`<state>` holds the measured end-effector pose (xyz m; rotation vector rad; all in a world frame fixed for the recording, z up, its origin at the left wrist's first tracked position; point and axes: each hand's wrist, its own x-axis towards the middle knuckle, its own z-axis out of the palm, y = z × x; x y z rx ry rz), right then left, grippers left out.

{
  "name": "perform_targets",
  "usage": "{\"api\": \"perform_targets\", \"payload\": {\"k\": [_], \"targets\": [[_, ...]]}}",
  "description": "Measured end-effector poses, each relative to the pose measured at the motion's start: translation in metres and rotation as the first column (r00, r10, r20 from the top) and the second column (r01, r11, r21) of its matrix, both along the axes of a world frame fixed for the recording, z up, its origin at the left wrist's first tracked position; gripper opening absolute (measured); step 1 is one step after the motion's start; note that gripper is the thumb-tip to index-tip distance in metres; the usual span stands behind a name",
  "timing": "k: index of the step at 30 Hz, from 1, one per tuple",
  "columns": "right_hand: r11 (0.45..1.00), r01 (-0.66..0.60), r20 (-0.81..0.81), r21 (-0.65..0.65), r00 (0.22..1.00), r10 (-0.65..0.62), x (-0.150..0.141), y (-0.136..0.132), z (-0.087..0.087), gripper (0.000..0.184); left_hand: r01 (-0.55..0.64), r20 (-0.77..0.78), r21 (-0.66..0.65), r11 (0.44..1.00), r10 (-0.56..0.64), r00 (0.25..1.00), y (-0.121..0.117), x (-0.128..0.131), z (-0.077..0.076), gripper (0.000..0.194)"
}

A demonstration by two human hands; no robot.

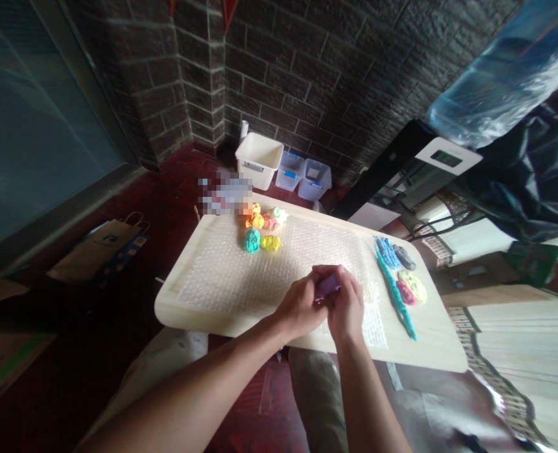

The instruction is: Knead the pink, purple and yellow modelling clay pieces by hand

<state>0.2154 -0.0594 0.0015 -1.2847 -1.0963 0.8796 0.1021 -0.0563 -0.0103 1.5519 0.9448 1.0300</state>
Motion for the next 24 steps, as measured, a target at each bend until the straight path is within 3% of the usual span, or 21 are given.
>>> {"api": "perform_targets", "payload": {"k": [3, 7, 12, 16, 19, 24], "targets": [[0.996, 0.006, 0.358, 0.086, 0.933, -0.037, 0.007, -0.004, 0.007, 0.039, 0.033, -0.04, 0.001, 0.999, -0.033, 0.999, 0.002, -0.005, 0.003, 0.024], [0.986, -0.103, 0.684, 0.128, 0.729, -0.012, 0.017, -0.009, 0.012, 0.036, 0.015, -0.154, 0.104, 0.995, 0.001, 0.988, 0.004, -0.007, -0.002, 0.01], [0.991, -0.067, 0.763, 0.114, 0.645, -0.044, 0.009, -0.012, 0.001, 0.041, -0.007, -0.382, 0.176, 0.984, 0.075, 0.921, 0.006, -0.015, -0.011, 0.008], [0.985, -0.094, 0.759, 0.143, 0.65, -0.048, -0.005, -0.015, -0.003, 0.035, 0.0, -0.594, 0.181, 0.983, 0.109, 0.797, 0.007, -0.03, 0.0, 0.014], [0.986, -0.082, 0.756, 0.144, 0.652, -0.056, -0.008, -0.017, -0.003, 0.029, 0.016, -0.666, 0.194, 0.981, 0.12, 0.736, 0.006, -0.035, 0.009, 0.025], [0.982, -0.056, 0.82, 0.181, 0.561, -0.119, -0.011, -0.016, -0.004, 0.033, 0.075, -0.615, 0.33, 0.941, 0.154, 0.773, 0.004, -0.032, 0.004, 0.02]]}}
